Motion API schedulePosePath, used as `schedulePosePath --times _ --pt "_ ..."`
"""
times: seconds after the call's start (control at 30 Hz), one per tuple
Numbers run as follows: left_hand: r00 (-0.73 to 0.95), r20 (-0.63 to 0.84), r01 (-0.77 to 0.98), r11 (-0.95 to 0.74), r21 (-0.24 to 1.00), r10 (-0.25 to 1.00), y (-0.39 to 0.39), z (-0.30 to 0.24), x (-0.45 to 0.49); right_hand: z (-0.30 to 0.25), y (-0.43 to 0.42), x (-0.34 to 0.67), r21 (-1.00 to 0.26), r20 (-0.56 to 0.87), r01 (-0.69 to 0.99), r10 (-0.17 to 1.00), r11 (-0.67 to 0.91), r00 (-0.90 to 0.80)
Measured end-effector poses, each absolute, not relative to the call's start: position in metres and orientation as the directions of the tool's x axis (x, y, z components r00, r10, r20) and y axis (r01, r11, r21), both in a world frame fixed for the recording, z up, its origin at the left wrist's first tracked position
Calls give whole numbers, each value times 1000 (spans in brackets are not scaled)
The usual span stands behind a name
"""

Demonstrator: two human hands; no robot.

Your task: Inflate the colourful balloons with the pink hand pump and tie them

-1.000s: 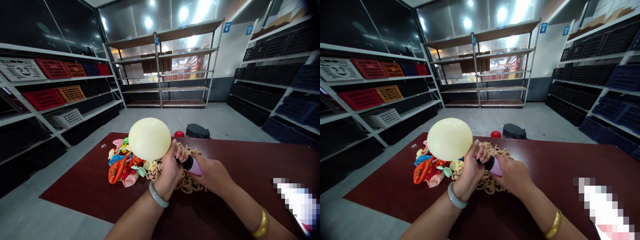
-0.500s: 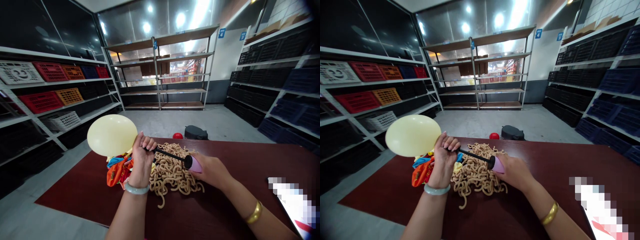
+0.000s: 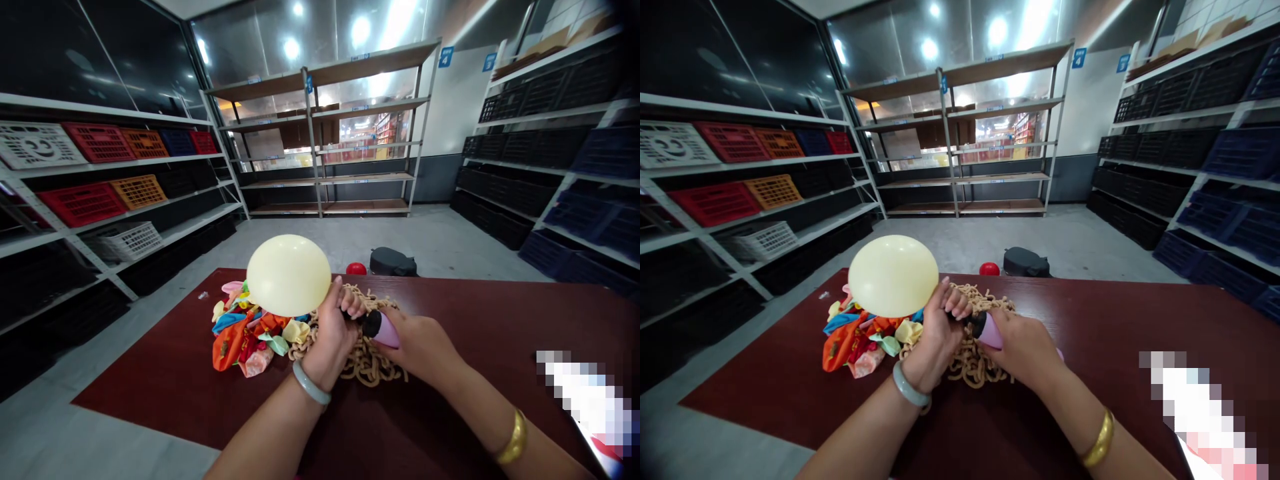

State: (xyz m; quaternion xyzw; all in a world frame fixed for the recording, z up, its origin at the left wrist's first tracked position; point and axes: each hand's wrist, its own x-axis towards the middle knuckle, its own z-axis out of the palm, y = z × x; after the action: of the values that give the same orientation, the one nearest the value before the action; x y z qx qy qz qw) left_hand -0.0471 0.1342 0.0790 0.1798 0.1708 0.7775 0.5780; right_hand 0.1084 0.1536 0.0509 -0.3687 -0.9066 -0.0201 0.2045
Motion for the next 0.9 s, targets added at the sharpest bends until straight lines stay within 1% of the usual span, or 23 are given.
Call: schedulePosePath --times 0.13,0.27,0.37,0.5,0.67,0.77,0.9 --pt "-243 73 -829 -246 502 967 135 75 -36 52 150 103 -153 369 692 691 705 -622" --pt "-245 46 -834 -235 499 968 138 76 -42 53 150 100 -157 359 704 704 693 -613" --pt "-231 60 -842 -231 487 971 140 81 -57 51 153 100 -153 358 704 702 694 -615" --pt "-282 120 -837 -305 454 952 138 93 -96 50 161 105 -139 371 677 672 722 -641" --pt "-393 164 -806 -425 413 905 132 102 -143 51 170 113 -144 339 659 663 738 -668" --pt "-391 169 -810 -426 403 905 134 99 -146 51 171 117 -125 322 676 674 726 -665" --pt "-378 124 -834 -395 385 918 141 89 -123 52 170 119 -72 316 716 697 695 -644"
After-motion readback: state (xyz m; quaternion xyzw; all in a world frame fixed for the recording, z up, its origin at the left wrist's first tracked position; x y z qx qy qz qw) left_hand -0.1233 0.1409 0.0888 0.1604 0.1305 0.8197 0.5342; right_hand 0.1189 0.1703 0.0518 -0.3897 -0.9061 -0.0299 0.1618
